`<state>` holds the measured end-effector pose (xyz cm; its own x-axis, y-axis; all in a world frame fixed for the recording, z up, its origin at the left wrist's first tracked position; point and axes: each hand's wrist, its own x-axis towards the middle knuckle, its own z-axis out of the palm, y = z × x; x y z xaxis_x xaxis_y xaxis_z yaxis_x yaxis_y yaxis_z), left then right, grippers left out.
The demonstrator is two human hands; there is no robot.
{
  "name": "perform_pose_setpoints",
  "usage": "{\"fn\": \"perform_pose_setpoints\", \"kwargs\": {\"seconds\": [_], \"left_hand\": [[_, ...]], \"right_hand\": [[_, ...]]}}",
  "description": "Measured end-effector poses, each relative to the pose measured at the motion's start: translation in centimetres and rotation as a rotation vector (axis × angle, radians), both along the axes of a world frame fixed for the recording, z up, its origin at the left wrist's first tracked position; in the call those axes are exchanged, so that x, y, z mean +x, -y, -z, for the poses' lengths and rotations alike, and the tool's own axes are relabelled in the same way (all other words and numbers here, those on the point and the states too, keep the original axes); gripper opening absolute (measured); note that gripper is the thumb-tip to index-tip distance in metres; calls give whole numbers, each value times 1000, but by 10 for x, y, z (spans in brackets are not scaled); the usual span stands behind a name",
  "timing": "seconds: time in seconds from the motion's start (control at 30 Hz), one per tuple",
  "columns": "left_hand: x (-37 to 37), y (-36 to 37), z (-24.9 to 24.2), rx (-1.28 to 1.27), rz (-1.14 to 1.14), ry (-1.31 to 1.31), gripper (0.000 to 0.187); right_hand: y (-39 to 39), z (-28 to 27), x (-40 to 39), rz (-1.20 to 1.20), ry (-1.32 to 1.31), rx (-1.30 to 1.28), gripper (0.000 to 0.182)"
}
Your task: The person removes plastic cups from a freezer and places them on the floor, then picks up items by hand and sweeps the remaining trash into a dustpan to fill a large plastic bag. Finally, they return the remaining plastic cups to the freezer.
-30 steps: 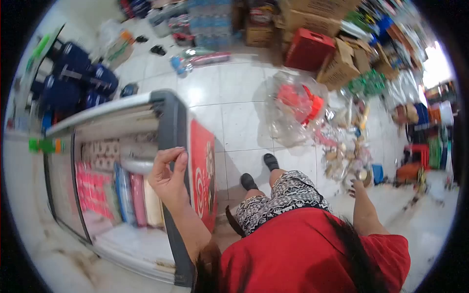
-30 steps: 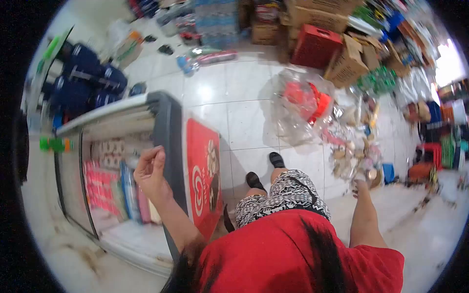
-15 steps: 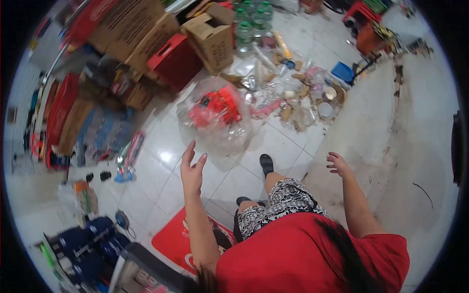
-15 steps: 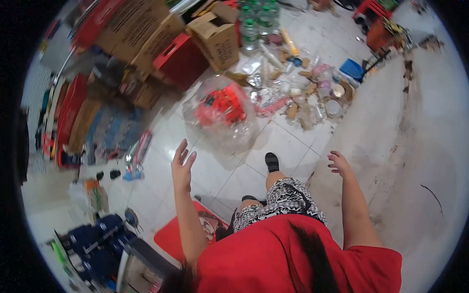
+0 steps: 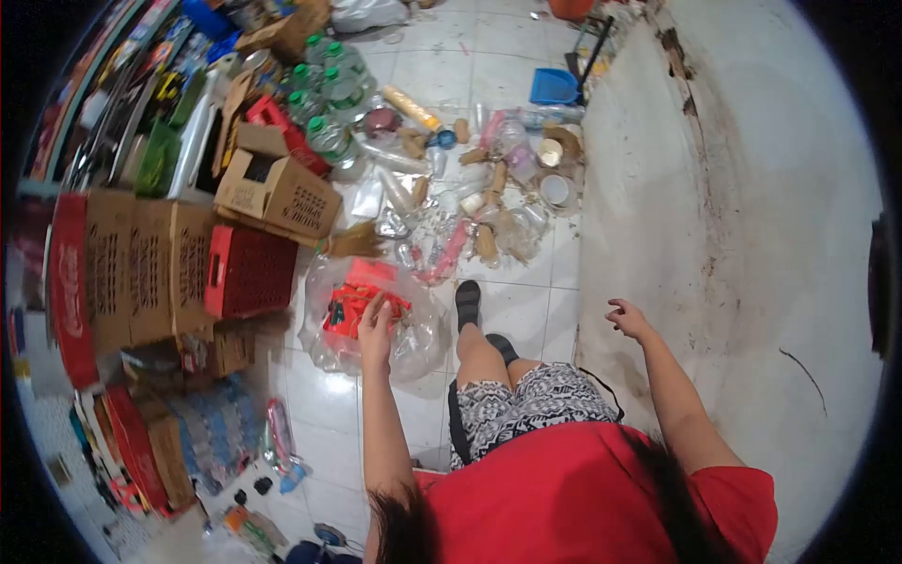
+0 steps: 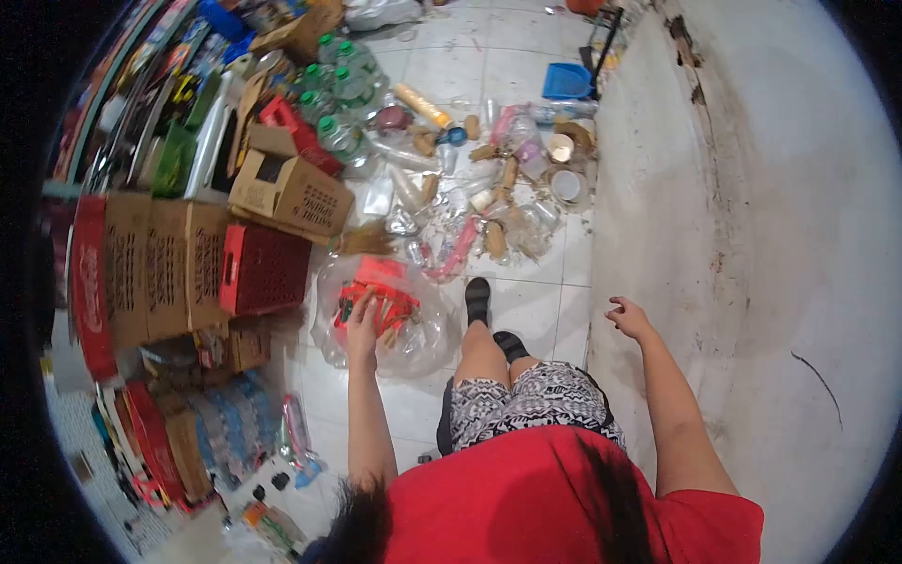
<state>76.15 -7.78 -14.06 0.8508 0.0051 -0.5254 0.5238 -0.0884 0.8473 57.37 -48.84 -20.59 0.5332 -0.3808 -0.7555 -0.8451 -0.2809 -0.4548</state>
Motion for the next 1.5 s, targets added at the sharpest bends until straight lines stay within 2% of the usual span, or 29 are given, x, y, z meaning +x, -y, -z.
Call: {"fn": "perform_pose_setpoints", "kwargs": {"seconds": [0.17, 0.23, 0.37, 0.43, 0.5, 0.6, 0.73, 0.77, 0.87, 0.9, 0.93, 0.97, 1.03, 1.07, 1.17, 1.27, 1.33, 1.43, 1.47, 1.5], "left_hand": [[63, 24, 57, 100, 167, -76, 35], [75, 20, 94, 162, 342, -34, 37], [90, 3, 132, 464, 566, -174, 36], [100, -6, 156, 455, 596, -195, 36], [123, 16, 151, 441, 619, -212, 36], [160, 53, 148, 311, 505, -158, 36], [205, 138, 143, 273, 523, -115, 38], [214, 162, 139, 289, 585, -84, 40], [232, 226, 179, 162, 495, -165, 41], [235, 243, 187, 247, 565, -111, 41], [233, 247, 191, 347, 632, -78, 41], [234, 264, 183, 384, 661, -123, 41], [239, 304, 154, 420, 677, -137, 40], [238, 300, 138, 408, 686, -91, 39], [231, 299, 138, 459, 616, -177, 40], [214, 272, 139, 513, 487, -245, 40], [201, 255, 143, 581, 408, -283, 38], [169, 218, 156, 611, 314, -308, 36], [160, 208, 159, 563, 211, -314, 31], [153, 200, 158, 556, 212, -316, 31]], "right_hand": [[0, -12, -7, 129, -65, -46, 45], [0, -14, -3, 219, -96, 1, 45], [9, -9, 19, 291, -50, -8, 46], [13, -13, 40, 319, -28, -4, 45], [21, -18, 66, 346, 46, 5, 44], [47, -20, 113, 295, 105, 15, 43], [99, 6, 177, 236, 235, 21, 42], [112, 12, 196, 241, 245, 89, 41], [171, 36, 271, 252, 247, 202, 41], [183, 54, 286, 280, 214, 291, 41], [202, 74, 304, 225, 171, 254, 41], [216, 83, 321, 166, 130, 299, 41], [242, 86, 366, 183, 157, 227, 42], [236, 72, 378, 182, 170, 228, 42], [249, 85, 407, 128, 96, 233, 42], [249, 105, 415, -21, 5, 226, 42], [245, 124, 418, -147, -143, 193, 40], [222, 132, 426, -276, -223, 188, 40], [216, 140, 427, -283, -230, 185, 40], [210, 150, 429, -329, -182, 202, 41]]}}
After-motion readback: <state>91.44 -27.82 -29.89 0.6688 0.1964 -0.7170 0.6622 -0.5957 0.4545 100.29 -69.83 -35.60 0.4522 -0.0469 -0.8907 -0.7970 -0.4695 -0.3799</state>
